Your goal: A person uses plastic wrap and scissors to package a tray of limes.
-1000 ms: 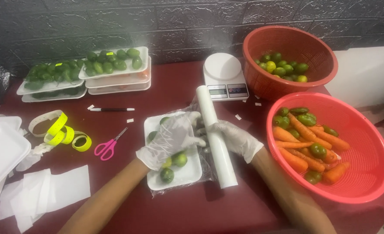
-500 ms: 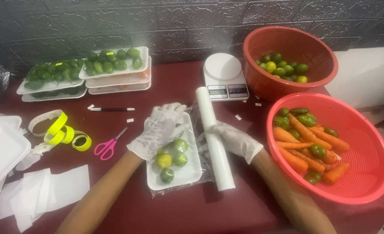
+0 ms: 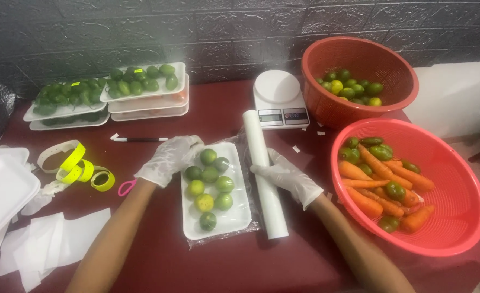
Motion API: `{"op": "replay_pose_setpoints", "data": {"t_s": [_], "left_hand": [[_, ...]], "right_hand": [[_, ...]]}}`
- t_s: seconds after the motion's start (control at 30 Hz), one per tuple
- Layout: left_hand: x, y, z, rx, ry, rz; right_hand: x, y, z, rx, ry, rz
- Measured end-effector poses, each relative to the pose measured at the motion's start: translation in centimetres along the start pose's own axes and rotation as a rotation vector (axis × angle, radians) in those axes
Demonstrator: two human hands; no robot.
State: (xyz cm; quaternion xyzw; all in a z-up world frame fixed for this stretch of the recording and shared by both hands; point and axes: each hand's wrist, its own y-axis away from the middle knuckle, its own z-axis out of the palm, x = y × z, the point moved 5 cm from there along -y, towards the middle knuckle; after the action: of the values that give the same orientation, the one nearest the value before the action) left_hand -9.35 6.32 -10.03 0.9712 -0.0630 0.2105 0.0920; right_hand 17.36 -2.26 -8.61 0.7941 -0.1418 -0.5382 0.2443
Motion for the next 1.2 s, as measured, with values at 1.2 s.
{"op": "replay_pose_setpoints", "data": {"t_s": [1.2], "left_hand": [[-4.6, 20.1, 5.0, 0.002, -0.158, -0.251]], "right_hand": [[-1.5, 0.0, 1.8, 0.550, 0.881, -1.489]]}}
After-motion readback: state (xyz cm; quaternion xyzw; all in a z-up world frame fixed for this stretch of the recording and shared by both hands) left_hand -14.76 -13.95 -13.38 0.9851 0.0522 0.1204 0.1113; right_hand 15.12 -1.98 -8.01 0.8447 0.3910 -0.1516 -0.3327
